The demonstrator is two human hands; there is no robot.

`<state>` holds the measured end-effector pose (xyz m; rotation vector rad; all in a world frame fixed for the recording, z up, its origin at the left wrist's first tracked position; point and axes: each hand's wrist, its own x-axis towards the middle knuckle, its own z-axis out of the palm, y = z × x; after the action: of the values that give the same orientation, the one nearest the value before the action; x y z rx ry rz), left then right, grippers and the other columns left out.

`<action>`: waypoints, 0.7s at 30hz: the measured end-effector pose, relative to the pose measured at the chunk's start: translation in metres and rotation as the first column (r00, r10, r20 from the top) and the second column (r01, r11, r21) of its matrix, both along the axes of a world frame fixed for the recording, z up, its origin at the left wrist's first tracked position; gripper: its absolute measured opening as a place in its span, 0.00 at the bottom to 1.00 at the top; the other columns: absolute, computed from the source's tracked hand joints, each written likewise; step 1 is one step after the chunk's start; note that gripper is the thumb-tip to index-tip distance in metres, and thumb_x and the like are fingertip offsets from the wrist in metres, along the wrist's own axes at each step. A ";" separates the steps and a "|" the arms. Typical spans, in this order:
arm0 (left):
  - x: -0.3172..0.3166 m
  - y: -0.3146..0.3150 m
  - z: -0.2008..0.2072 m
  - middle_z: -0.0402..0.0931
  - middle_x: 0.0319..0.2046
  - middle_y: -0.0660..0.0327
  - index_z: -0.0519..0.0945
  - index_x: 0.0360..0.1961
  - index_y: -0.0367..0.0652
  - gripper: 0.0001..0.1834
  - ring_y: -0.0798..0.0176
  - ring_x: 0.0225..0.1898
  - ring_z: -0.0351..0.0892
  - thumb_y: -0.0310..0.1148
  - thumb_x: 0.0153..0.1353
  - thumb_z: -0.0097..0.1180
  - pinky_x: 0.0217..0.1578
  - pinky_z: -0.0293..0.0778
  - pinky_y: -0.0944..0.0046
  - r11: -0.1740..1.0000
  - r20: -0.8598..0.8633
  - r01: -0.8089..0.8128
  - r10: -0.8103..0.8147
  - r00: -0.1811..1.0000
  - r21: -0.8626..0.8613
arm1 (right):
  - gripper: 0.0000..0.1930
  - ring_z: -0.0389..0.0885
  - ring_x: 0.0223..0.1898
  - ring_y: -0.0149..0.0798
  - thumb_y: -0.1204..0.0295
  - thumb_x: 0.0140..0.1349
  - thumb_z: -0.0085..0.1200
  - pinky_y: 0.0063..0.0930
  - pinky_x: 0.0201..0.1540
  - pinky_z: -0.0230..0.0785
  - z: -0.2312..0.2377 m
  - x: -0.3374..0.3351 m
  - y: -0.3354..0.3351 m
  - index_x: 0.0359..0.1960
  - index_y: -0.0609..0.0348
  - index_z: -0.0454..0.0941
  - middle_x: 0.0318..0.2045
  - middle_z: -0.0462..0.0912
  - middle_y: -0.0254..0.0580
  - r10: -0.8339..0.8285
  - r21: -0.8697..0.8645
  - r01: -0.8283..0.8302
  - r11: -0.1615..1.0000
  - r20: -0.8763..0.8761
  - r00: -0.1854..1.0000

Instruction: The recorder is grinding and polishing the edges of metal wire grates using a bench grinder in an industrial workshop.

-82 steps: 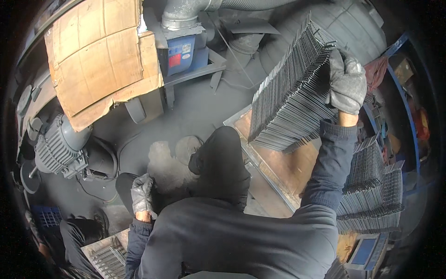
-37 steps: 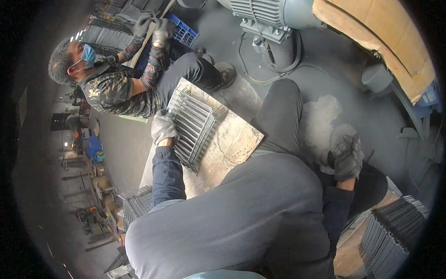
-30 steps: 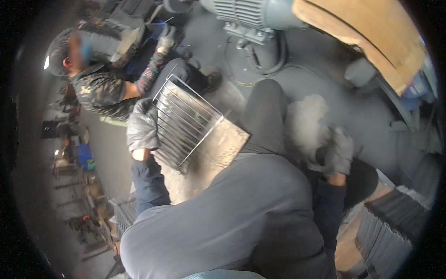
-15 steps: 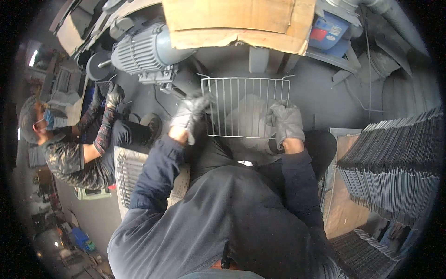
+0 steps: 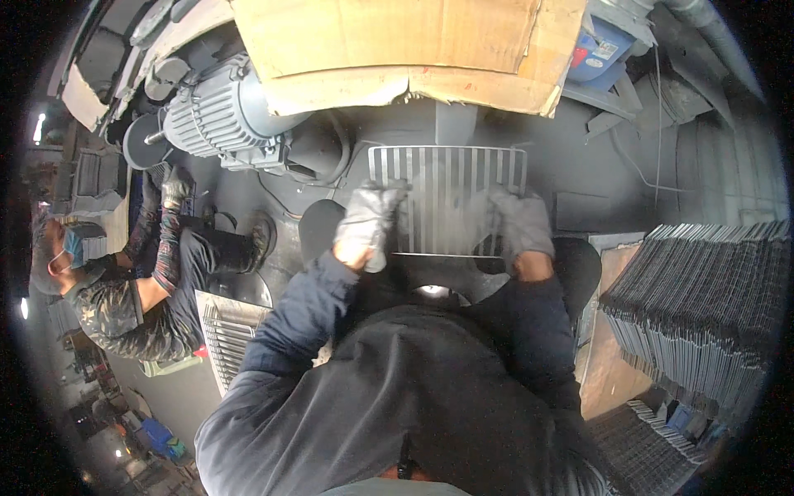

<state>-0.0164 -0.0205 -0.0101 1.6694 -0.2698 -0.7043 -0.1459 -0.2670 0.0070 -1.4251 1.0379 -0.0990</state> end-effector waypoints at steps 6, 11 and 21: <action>0.014 0.028 -0.004 0.84 0.35 0.59 0.84 0.54 0.39 0.21 0.59 0.35 0.81 0.45 0.77 0.51 0.36 0.77 0.60 0.983 0.213 0.103 -0.134 0.968 0.149 | 0.11 0.84 0.28 0.33 0.68 0.67 0.60 0.31 0.31 0.77 -0.029 0.010 0.010 0.42 0.63 0.85 0.30 0.86 0.38 -0.011 0.178 -0.007 0.984 0.101 0.995; -0.013 -0.042 -0.012 0.84 0.34 0.61 0.85 0.49 0.41 0.15 0.66 0.29 0.79 0.40 0.74 0.56 0.28 0.74 0.64 0.972 -0.011 0.035 -0.039 0.999 -0.230 | 0.09 0.88 0.31 0.38 0.71 0.65 0.60 0.32 0.33 0.81 -0.016 -0.044 -0.038 0.43 0.62 0.85 0.34 0.88 0.42 0.126 -0.313 -0.116 0.943 0.011 0.992; 0.027 0.053 0.011 0.80 0.27 0.67 0.83 0.45 0.44 0.15 0.72 0.23 0.77 0.45 0.74 0.62 0.22 0.70 0.67 0.996 -0.012 -0.067 0.068 0.998 0.060 | 0.15 0.82 0.27 0.31 0.67 0.61 0.66 0.28 0.29 0.73 -0.020 0.040 0.043 0.46 0.63 0.88 0.29 0.87 0.34 0.107 0.021 -0.109 0.994 0.071 0.992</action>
<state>0.0106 0.0322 0.0005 1.7212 -0.1836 -0.6788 -0.1058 -0.2240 -0.0131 -1.4422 0.9000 -0.0569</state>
